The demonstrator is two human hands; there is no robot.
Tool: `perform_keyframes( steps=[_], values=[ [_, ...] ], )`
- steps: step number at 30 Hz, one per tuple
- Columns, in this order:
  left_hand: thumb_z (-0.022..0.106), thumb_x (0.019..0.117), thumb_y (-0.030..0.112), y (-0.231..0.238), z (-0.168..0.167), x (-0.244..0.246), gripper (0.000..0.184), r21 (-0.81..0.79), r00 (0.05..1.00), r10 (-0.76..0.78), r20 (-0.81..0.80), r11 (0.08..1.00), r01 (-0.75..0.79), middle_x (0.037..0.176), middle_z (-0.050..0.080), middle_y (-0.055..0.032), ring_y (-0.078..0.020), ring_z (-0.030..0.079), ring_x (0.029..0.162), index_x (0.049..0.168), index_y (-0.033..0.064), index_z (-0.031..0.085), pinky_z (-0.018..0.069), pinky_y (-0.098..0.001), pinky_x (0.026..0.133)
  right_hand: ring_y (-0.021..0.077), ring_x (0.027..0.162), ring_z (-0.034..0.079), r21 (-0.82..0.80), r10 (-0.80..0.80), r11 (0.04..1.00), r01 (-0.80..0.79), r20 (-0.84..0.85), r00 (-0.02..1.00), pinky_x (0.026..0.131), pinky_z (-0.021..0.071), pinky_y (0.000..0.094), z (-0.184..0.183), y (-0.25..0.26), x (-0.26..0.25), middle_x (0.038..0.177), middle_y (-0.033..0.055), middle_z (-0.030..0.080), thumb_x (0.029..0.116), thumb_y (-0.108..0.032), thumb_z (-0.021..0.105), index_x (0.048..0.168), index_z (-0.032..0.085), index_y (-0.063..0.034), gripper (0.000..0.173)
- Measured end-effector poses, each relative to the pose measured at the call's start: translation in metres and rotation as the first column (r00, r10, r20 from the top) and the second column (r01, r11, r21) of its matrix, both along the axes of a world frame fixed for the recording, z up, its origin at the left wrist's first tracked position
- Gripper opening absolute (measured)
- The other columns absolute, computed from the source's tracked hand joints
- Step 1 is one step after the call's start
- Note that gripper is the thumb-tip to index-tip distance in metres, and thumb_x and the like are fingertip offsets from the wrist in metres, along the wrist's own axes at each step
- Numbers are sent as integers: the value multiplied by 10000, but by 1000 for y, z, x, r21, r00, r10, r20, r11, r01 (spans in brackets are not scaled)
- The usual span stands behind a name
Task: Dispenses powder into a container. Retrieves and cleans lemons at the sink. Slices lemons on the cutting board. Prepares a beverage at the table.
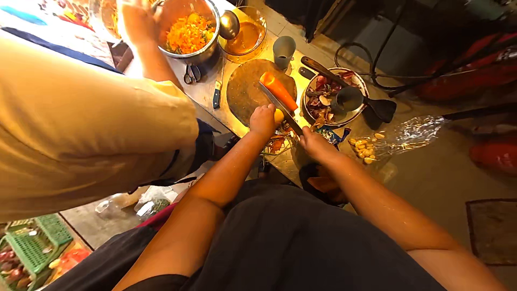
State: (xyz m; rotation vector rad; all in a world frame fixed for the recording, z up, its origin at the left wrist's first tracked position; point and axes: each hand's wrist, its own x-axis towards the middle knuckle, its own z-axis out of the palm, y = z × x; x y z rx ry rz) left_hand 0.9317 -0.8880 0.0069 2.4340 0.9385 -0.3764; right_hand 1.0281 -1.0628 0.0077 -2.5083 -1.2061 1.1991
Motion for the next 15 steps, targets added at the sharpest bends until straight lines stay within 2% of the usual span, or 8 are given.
perform_keyframes(
  steps=[3,6,8,10,15],
  values=[
    [790,884,304,0,-1,2,486,3,1000,-15,3,1000,15,1245,656,-195,-376,582,1251,1251,28,628,473,-523,1057,466,962,707,5,-11,1000,11,-26,1000,818,562,616,-6,3,0,971,278,675,1134,-229,378,1291,465,17,305],
    [786,881,299,0,-2,5,478,26,1000,-26,-4,999,26,1254,658,-184,-367,581,1259,1250,35,633,471,-519,1060,499,1061,690,42,-32,999,34,-41,999,892,548,645,-17,36,3,1079,325,677,1133,-209,351,1390,429,48,371],
    [785,878,290,1,-4,5,463,34,999,-33,-3,999,33,1248,659,-180,-367,583,1253,1239,39,638,476,-522,1052,493,1131,671,24,-62,998,63,-55,997,940,534,642,-17,58,2,1157,327,670,1131,-205,344,1443,395,32,395],
    [779,879,288,-1,-5,4,456,45,999,-35,5,998,35,1241,659,-185,-376,583,1245,1233,37,640,481,-531,1040,490,1137,672,25,-86,996,88,-52,995,942,535,643,-21,68,0,1169,320,674,1124,-188,362,1464,389,15,396],
    [803,866,313,-3,-6,-2,504,37,998,18,52,999,-20,1261,657,-187,-372,579,1261,1258,45,635,469,-537,1063,499,1110,677,47,-71,996,74,-63,995,929,535,656,-29,30,-5,1149,326,673,1131,-207,354,1485,369,11,416]
  ],
)
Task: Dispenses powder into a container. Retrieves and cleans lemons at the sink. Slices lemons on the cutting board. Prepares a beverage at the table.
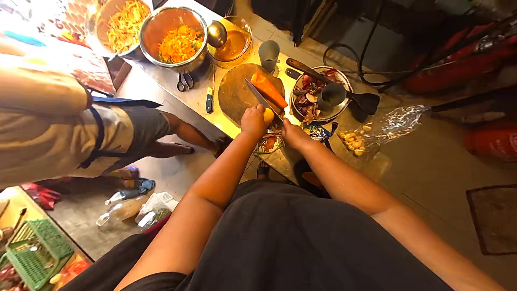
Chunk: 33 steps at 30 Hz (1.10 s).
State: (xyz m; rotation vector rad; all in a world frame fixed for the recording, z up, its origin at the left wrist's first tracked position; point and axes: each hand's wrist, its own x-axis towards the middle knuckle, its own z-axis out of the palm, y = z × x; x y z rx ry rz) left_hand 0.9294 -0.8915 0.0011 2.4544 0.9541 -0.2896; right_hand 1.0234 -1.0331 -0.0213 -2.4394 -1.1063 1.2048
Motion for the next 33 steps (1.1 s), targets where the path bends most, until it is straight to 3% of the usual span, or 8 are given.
perform_keyframes(
  steps=[3,8,14,19,23,28,31,33],
  values=[
    [805,866,330,-2,-5,-9,520,-4,998,43,40,999,-43,1280,655,-178,-363,581,1266,1278,62,635,468,-533,1072,483,995,706,-17,-32,999,33,49,998,826,563,653,-5,-38,-15,1036,288,689,1130,-242,364,1408,429,-27,357],
    [823,864,349,3,-26,-35,559,-82,958,135,253,990,-118,1225,673,-201,-365,636,1181,1278,25,630,489,-552,1047,468,1029,706,-75,-34,996,42,112,993,846,567,644,3,-54,-29,1049,272,698,1114,-207,417,1380,466,-33,322],
    [875,801,253,11,-61,-67,620,-259,805,231,547,961,-100,1236,692,-136,-267,681,1114,1318,59,592,541,-511,995,483,1092,687,-136,16,991,4,149,989,876,553,658,26,-47,-22,1132,282,690,1089,-167,461,1430,452,-67,355],
    [850,803,108,-4,-54,-84,736,-397,633,313,708,918,-9,1368,604,-196,-250,623,1226,1429,-17,484,525,-415,1045,485,1022,700,-94,63,995,-38,286,956,794,568,656,48,-89,-12,1115,278,688,1078,-176,475,1363,521,-40,319],
    [825,813,100,-20,-31,-107,825,-597,574,505,645,802,-35,1452,541,-170,-239,624,1210,1521,51,405,573,-403,954,504,1139,649,-90,34,996,-7,303,952,919,532,657,48,-158,-1,1280,320,614,1123,-280,396,1400,504,13,417],
    [784,876,171,-38,-11,-124,783,-686,538,641,547,712,-151,1506,484,-166,-263,639,1169,1560,123,405,590,-435,903,531,1304,533,-67,-30,996,54,322,946,1088,450,633,17,-225,-1,1395,366,522,1105,-245,471,1455,465,68,469],
    [709,955,208,-46,-11,-127,637,-811,397,806,440,546,-211,1394,565,-189,-262,661,1071,1514,63,440,581,-428,885,539,1376,456,-33,-20,999,35,359,933,1124,414,636,14,-237,-6,1457,359,473,1078,-188,536,1467,500,44,455],
    [654,999,251,-40,-10,-131,556,-875,292,878,379,443,-197,1302,614,-177,-249,663,1034,1478,48,457,579,-414,869,559,1378,440,62,-5,998,-21,390,921,1122,378,689,24,-226,-10,1465,352,484,1029,-157,615,1378,615,9,386]
  ],
)
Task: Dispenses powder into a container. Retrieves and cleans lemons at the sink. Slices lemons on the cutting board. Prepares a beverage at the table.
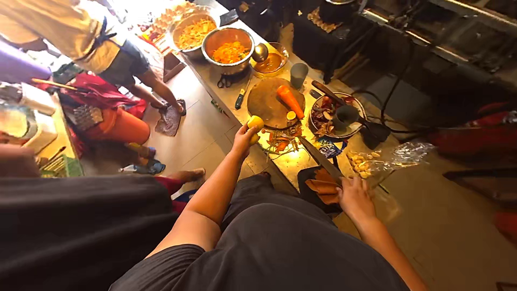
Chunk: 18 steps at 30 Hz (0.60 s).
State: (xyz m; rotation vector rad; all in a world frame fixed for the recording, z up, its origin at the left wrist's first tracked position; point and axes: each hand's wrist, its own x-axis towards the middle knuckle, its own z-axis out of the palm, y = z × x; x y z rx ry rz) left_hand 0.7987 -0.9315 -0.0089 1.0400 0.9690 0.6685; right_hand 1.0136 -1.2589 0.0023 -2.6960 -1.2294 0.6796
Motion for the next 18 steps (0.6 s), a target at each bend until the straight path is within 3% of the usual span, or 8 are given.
perform_keyframes(
  steps=[2,4,9,14,16,18],
  values=[
    [618,1022,276,16,-1,-7,523,-38,996,60,60,998,-58,1263,629,-162,-229,661,1016,1468,53,460,578,-391,858,535,1310,515,58,70,996,-69,-16,997,1081,416,685,16,29,-4,1377,326,567,1042,-182,600,1322,655,-1,339],
    [608,1027,298,38,-6,-15,529,-32,990,111,86,994,-109,1240,634,-152,-212,664,986,1474,63,449,579,-372,841,457,1260,591,82,137,988,-131,-67,988,1075,461,617,32,74,-10,1291,273,648,1075,-204,528,1291,676,-6,328],
    [531,1057,374,108,-2,-45,510,-204,956,242,163,957,-208,1254,616,-126,-205,664,996,1480,115,409,584,-348,826,365,1214,655,97,333,942,-322,-151,931,1057,503,545,51,233,-38,1257,206,692,1099,-210,452,1303,672,-31,349],
    [422,1042,578,167,9,-74,574,-554,910,330,251,820,-144,1138,651,-117,-172,670,809,1365,112,508,578,-281,681,432,1104,682,146,448,891,-430,-122,886,913,554,630,17,411,-73,1165,231,697,1079,-238,514,1312,643,-67,317],
    [413,1038,589,187,6,-83,592,-588,911,308,276,804,-94,1140,652,-126,-166,668,784,1354,99,517,576,-271,661,467,1100,673,69,435,900,-430,-78,897,851,565,638,8,475,-88,1178,265,675,1089,-290,501,1361,607,-66,368],
    [447,1043,553,203,7,-87,568,-571,938,287,193,811,-131,1136,644,-138,-196,670,819,1374,96,511,588,-307,701,501,1126,652,-77,387,918,-390,-52,921,841,550,648,-3,525,-99,1210,302,653,1098,-386,464,1419,535,-50,470]
  ],
)
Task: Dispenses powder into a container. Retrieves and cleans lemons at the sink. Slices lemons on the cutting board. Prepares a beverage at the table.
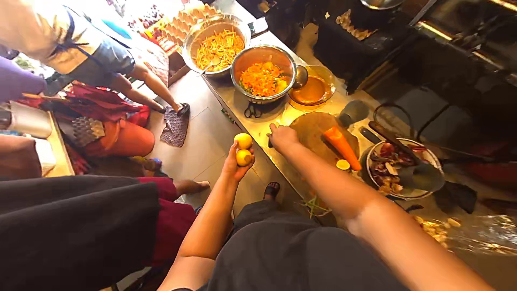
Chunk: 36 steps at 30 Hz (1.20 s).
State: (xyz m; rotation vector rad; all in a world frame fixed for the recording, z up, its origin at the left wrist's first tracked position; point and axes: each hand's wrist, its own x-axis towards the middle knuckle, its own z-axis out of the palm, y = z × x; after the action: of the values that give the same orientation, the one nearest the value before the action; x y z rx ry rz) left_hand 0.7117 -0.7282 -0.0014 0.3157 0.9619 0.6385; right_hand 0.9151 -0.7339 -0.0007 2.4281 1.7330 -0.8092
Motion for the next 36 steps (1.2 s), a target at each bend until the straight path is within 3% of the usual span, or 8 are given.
perform_keyframes(
  steps=[2,6,11,18,22,26,31,36],
  values=[
    [492,1056,471,12,6,0,515,46,989,-15,-144,999,22,1187,624,-162,-242,675,901,1420,106,476,598,-360,775,519,1117,656,-80,-95,992,96,14,995,855,538,671,-19,29,-7,1208,318,662,1084,-418,488,1473,474,-27,552],
    [466,1082,339,34,-1,3,453,235,966,-110,-233,958,166,1215,597,-172,-260,665,958,1453,84,412,595,-400,818,477,1075,688,-211,-258,947,243,-49,965,832,560,634,-16,39,-10,1183,287,670,984,-81,573,1582,260,-12,678],
    [573,1024,324,45,-14,42,566,447,906,-187,-380,820,357,1237,590,-164,-228,671,930,1472,51,363,598,-395,784,457,982,698,-113,-441,894,434,-389,808,812,554,669,28,-40,12,1047,251,699,1018,-310,619,1433,468,-62,507],
    [761,916,307,36,-29,154,622,668,713,-228,-662,252,701,1296,616,-227,-287,649,1140,1384,-27,520,542,-447,994,416,899,690,-90,-452,885,458,-409,793,788,557,609,37,-228,31,1020,237,676,1023,-197,521,1427,449,-12,451],
    [744,929,324,32,-39,219,623,705,700,-221,-679,69,706,1311,613,-231,-306,617,1206,1385,-36,520,501,-457,1050,373,807,693,115,-492,818,564,-370,788,705,576,548,36,-295,25,984,223,677,1003,-165,504,1367,492,30,414],
    [699,960,347,24,-57,262,668,710,697,-179,-694,-8,704,1374,577,-237,-307,596,1256,1441,-43,448,480,-461,1080,343,719,691,328,-500,745,581,-302,812,627,585,502,27,-325,17,914,199,687,985,-150,515,1295,537,63,377],
    [710,928,442,16,-58,259,652,663,662,-36,-749,-69,746,1353,613,-190,-360,515,1330,1400,21,550,358,-530,1156,319,719,690,395,-495,714,578,-299,816,634,586,478,19,-346,13,884,179,686,985,-159,509,1275,540,59,364],
    [747,925,190,-5,-11,215,694,840,810,-291,-509,38,541,1365,543,-221,-205,636,1106,1448,-70,373,564,-327,893,328,847,715,445,-504,615,651,-414,758,750,610,486,8,-360,17,1034,219,702,983,-136,518,1399,442,86,477]
  ],
)
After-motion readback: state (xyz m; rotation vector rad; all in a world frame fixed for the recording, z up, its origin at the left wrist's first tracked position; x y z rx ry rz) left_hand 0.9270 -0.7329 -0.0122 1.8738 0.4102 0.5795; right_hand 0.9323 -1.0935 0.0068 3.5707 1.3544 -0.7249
